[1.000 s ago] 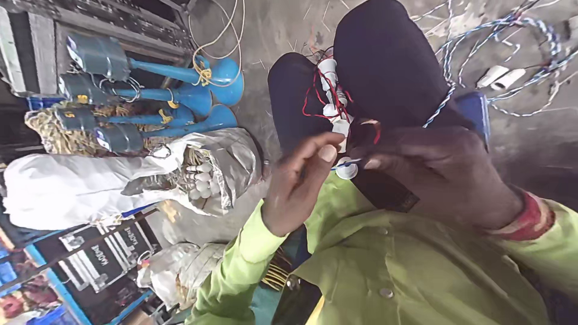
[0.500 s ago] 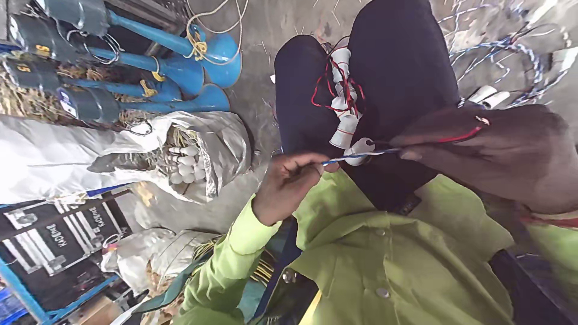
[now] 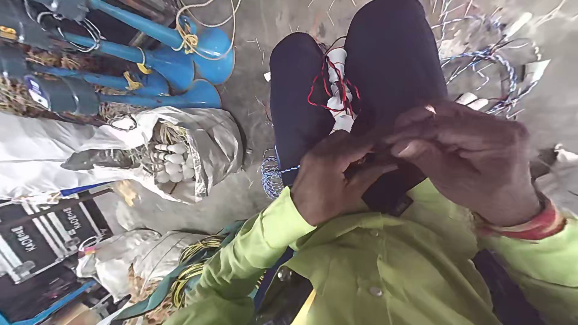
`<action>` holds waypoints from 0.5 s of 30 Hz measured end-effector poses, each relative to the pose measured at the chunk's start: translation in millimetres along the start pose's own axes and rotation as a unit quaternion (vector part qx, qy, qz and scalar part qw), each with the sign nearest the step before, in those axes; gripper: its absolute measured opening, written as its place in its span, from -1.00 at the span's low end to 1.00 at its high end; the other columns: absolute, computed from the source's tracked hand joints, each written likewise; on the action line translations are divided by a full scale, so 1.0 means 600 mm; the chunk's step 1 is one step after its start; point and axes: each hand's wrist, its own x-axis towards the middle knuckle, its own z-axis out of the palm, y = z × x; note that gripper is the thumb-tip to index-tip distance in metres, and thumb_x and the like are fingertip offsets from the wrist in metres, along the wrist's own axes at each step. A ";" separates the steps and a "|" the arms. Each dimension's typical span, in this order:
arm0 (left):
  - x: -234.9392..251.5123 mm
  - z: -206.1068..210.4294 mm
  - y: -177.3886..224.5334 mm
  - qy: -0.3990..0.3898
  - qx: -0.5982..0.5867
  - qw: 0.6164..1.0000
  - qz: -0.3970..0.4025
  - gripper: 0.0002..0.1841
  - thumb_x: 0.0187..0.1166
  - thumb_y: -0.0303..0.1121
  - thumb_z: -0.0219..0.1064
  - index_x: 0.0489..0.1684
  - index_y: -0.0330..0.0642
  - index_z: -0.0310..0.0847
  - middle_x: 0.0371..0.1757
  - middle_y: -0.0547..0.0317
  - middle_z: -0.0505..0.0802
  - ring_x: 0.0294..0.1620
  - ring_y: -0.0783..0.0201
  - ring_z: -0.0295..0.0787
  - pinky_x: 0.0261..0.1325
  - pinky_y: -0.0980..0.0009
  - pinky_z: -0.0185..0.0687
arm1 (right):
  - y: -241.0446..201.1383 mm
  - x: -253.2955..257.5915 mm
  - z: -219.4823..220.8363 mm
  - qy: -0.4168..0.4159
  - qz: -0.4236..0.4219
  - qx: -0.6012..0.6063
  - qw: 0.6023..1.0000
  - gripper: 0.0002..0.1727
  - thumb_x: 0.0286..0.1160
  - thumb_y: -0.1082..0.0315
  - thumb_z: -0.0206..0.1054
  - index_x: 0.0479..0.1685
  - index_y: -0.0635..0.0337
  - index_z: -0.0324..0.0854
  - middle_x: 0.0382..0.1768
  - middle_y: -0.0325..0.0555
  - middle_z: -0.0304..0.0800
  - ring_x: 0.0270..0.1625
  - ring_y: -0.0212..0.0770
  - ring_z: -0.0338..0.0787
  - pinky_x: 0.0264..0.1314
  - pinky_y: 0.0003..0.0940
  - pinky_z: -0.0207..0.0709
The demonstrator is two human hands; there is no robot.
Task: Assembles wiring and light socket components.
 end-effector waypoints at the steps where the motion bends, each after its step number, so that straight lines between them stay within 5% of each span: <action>1: 0.000 0.002 -0.003 0.008 -0.011 1.000 0.003 -0.68 0.45 -0.37 0.55 0.12 -0.33 0.83 -0.30 0.14 0.80 -0.28 0.40 0.70 -0.19 0.49 0.70 | -0.003 0.002 -0.002 -0.002 0.009 0.006 1.000 -0.77 0.65 0.23 0.35 -0.23 0.21 0.78 -0.09 -0.29 0.79 -0.03 -0.56 0.76 0.01 -0.67 0.65; 6: 0.002 0.012 -0.017 0.045 -0.079 0.996 0.005 -0.81 0.59 -0.39 0.42 -0.10 -0.34 0.87 -0.47 0.20 0.71 -0.46 0.45 0.58 -0.40 0.51 0.55 | -0.008 0.012 -0.001 0.019 0.022 0.061 0.998 -0.84 0.54 0.34 0.45 -0.05 0.21 0.79 -0.05 -0.32 0.79 -0.05 -0.50 0.79 0.01 -0.62 0.73; 15: 0.006 0.042 -0.019 0.073 -0.001 0.995 0.062 -0.83 0.56 -0.40 0.38 -0.39 -0.26 0.84 -0.50 0.13 0.76 -0.44 0.31 0.70 -0.38 0.35 0.64 | -0.016 0.009 0.004 0.068 -0.083 -0.054 0.993 -0.80 0.59 0.37 0.39 -0.26 0.37 0.80 -0.18 -0.04 0.87 -0.05 -0.29 0.85 0.05 -0.38 0.74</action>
